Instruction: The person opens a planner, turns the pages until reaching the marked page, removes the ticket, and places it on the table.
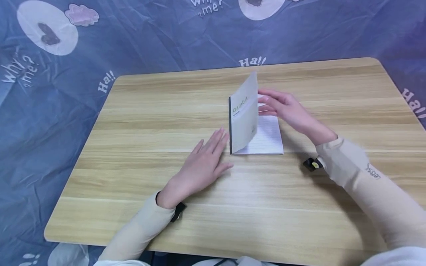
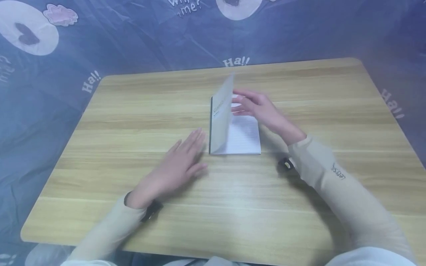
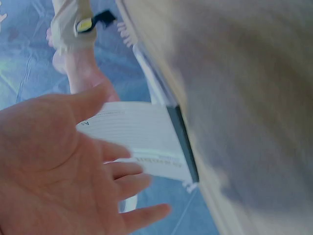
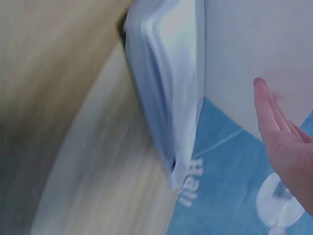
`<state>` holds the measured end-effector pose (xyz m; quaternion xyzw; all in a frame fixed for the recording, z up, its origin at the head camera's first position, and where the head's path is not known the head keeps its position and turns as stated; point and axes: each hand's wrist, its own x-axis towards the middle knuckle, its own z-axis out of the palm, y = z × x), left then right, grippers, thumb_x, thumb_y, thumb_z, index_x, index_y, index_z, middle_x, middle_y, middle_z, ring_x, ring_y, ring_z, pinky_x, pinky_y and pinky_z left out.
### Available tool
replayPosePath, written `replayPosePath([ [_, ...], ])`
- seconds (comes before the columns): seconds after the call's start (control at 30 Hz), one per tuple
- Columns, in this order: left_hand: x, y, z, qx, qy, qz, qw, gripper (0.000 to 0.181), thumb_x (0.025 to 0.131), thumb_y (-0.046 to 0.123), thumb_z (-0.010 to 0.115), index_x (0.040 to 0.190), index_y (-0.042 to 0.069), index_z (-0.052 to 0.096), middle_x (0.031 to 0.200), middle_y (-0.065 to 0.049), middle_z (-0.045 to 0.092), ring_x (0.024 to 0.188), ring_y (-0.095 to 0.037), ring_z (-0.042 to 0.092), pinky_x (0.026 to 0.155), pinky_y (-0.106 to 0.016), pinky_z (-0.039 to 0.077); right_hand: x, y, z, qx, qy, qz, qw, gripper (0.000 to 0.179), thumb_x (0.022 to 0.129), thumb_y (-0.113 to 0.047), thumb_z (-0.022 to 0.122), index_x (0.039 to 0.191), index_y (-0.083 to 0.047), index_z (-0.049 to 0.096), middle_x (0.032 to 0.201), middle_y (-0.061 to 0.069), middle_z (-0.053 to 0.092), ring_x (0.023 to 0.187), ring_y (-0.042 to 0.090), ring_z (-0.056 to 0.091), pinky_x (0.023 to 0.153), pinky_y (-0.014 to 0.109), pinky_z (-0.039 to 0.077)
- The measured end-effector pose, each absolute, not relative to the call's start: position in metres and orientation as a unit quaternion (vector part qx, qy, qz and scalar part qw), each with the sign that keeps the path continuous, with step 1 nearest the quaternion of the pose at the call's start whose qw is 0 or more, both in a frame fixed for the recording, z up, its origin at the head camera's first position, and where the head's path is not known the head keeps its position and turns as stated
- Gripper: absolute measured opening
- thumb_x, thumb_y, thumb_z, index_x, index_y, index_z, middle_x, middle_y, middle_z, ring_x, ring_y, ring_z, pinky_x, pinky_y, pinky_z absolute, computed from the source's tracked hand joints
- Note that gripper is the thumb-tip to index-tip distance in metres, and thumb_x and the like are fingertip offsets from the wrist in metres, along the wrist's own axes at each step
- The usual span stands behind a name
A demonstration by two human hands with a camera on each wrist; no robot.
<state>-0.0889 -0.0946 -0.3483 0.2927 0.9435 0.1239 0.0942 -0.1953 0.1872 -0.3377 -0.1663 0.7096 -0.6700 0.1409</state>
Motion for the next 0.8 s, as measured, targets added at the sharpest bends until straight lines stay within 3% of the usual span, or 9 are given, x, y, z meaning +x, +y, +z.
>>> replayPosePath([
  [0.17, -0.092, -0.102, -0.333, 0.286, 0.941, 0.182, -0.008, 0.081, 0.102, 0.049, 0.043, 0.158, 0.017, -0.006, 0.164, 0.001, -0.010, 0.149, -0.015, -0.006, 0.119, -0.045, 0.005, -0.183, 0.165, -0.338, -0.267, 0.743, -0.595, 0.150, 0.047, 0.106, -0.016, 0.044, 0.147, 0.005, 0.037, 0.143, 0.025, 0.047, 0.122, 0.031, 0.057, 0.099, 0.036, 0.048],
  [0.4, -0.094, -0.108, -0.322, 0.283, 0.934, 0.179, -0.123, 0.077, 0.103, 0.040, 0.048, 0.159, 0.014, 0.003, 0.165, 0.001, -0.007, 0.150, -0.018, -0.006, 0.119, -0.048, -0.002, -0.172, 0.140, -0.342, -0.348, 0.820, -0.439, 0.120, 0.043, 0.104, -0.018, 0.050, 0.146, -0.008, 0.048, 0.146, 0.008, 0.050, 0.131, 0.025, 0.049, 0.107, 0.044, 0.040],
  [0.6, -0.098, -0.113, -0.331, 0.284, 0.948, 0.064, -0.127, 0.063, 0.104, 0.032, 0.046, 0.158, 0.012, 0.020, 0.165, -0.001, 0.005, 0.150, -0.018, -0.001, 0.118, -0.053, -0.004, -0.166, 0.126, -0.350, -0.401, 0.835, -0.360, 0.113, 0.044, 0.103, -0.020, 0.053, 0.144, -0.003, 0.048, 0.150, 0.009, 0.044, 0.139, 0.023, 0.038, 0.114, 0.043, 0.030],
  [0.8, -0.104, -0.120, -0.345, 0.280, 0.957, 0.013, -0.074, 0.058, 0.103, 0.028, 0.048, 0.155, 0.011, 0.030, 0.163, -0.003, 0.015, 0.150, -0.019, 0.008, 0.117, -0.054, -0.005, -0.164, 0.119, -0.354, -0.421, 0.847, -0.305, 0.111, 0.047, 0.102, -0.021, 0.055, 0.143, 0.001, 0.047, 0.151, 0.012, 0.042, 0.142, 0.026, 0.034, 0.115, 0.044, 0.027],
])
